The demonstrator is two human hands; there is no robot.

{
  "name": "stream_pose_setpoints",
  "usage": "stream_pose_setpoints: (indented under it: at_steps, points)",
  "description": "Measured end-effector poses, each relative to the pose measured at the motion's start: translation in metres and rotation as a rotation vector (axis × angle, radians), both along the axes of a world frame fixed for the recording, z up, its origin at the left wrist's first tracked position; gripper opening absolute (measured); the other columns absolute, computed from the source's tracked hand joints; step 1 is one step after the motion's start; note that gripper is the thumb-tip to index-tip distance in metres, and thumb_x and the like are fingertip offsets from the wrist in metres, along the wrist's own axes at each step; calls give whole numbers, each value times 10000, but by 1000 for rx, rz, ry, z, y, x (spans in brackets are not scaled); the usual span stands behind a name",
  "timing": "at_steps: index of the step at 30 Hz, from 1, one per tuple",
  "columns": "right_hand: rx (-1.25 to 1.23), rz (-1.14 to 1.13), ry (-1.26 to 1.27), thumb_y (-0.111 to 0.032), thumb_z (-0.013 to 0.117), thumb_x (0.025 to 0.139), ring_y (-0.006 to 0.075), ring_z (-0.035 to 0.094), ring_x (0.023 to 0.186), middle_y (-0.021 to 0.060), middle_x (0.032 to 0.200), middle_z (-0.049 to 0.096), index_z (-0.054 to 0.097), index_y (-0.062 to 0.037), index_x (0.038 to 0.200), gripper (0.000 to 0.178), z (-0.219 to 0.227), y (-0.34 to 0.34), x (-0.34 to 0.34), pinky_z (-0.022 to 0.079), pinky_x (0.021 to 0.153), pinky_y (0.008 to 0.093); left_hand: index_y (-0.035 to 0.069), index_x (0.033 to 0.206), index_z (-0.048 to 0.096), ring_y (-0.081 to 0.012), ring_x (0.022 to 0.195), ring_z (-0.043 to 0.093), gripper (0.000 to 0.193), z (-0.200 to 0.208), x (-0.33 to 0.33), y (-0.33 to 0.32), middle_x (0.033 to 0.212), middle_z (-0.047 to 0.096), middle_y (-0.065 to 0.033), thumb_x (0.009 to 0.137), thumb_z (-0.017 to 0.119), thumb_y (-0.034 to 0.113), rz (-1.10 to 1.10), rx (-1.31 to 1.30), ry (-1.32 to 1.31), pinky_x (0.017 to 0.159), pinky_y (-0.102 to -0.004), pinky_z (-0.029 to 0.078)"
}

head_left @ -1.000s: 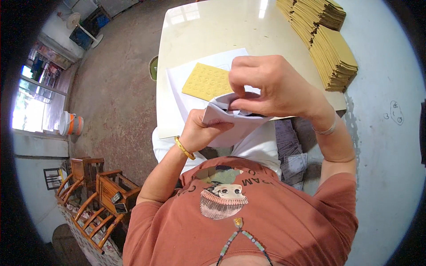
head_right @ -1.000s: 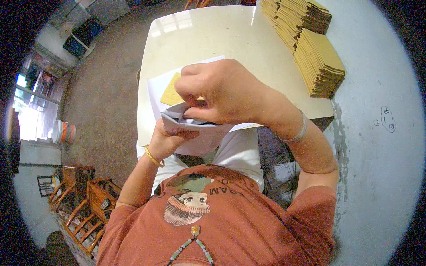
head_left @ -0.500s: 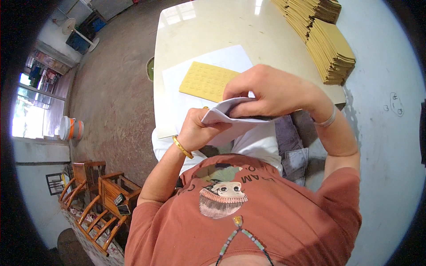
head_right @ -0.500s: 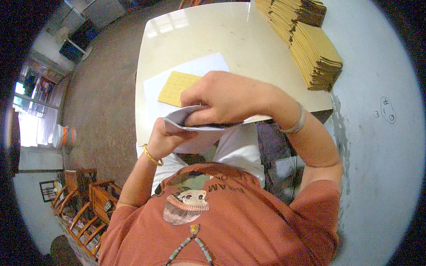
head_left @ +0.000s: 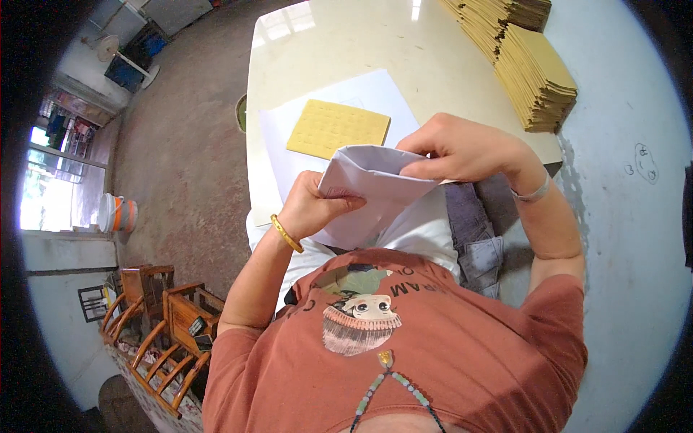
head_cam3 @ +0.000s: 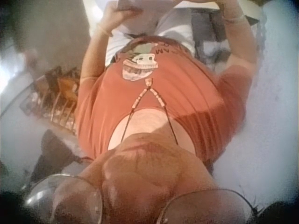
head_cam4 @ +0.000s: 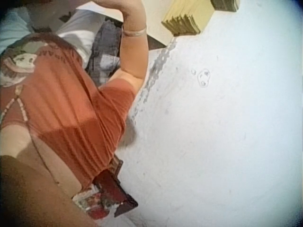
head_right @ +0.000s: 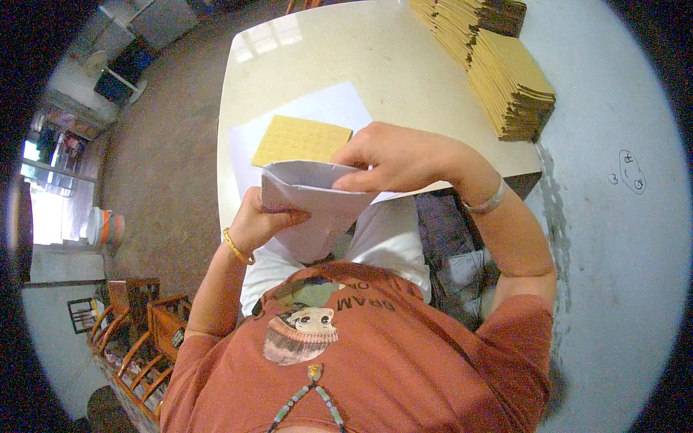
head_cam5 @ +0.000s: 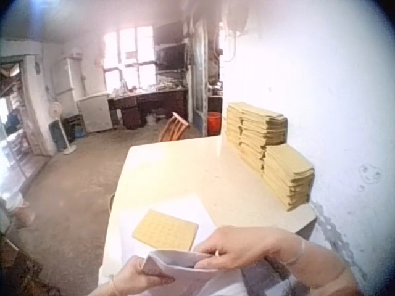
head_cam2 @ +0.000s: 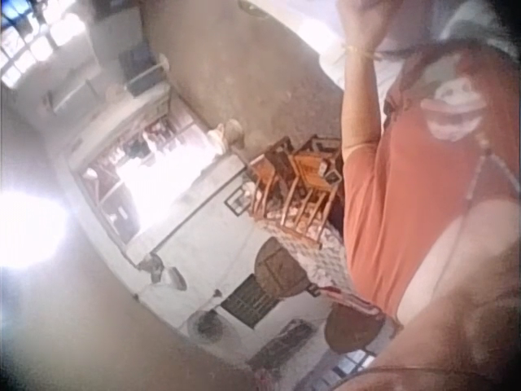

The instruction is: The person is folding white envelopes and inserting textured yellow cards into them by hand.

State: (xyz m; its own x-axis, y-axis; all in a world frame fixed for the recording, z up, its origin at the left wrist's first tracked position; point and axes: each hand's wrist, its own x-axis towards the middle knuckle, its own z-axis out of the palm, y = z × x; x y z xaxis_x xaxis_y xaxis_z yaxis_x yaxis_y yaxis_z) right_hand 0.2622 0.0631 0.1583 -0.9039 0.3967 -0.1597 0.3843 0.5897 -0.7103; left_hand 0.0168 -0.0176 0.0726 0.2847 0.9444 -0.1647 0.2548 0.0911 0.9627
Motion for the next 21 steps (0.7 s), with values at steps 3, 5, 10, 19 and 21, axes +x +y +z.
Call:
stream_pose_setpoints:
  at_steps: [3, 5, 10, 19, 21]
  points:
    - [-226, -243, 215, -141, 616, 846, 117, 534, 644, 91, 761, 643, 651, 11, 991, 214, 1, -3, 2, 452, 603, 254, 16, 871, 738, -54, 685, 599, 129, 1, 0, 1, 766, 701, -20, 743, 749, 24, 43, -34, -29, 630, -231, 499]
    - [-32, -237, 292, -336, 638, 861, 241, 622, 703, 151, 821, 671, 668, -1, 993, 362, -3, -6, -4, 494, 669, 311, 21, 861, 744, -54, 695, 601, 118, 0, 2, 1, 764, 702, -26, 743, 750, 27, 56, -74, -73, 646, -231, 504]
    - [239, -297, 258, -246, 648, 788, 343, 625, 680, 220, 774, 626, 659, 4, 907, 277, -14, -13, -24, 494, 624, 370, 8, 951, 712, -68, 751, 607, 183, 1, -1, 0, 832, 694, -15, 780, 747, 65, 28, -110, -162, 695, -240, 510]
    - [123, -313, 303, -267, 652, 812, 315, 606, 613, 182, 690, 608, 678, -42, 846, 229, -17, -16, -37, 468, 564, 365, -2, 962, 688, -61, 749, 587, 143, 27, -5, 16, 836, 671, -13, 876, 673, 111, 137, 176, -425, 673, -206, 477]
    - [159, -311, 292, -265, 652, 822, 286, 615, 602, 165, 680, 619, 683, -42, 833, 225, -24, -11, -30, 472, 561, 349, -7, 905, 702, -56, 708, 582, 112, 30, -9, 14, 781, 669, -10, 869, 679, 97, 255, 190, -414, 633, -192, 459]
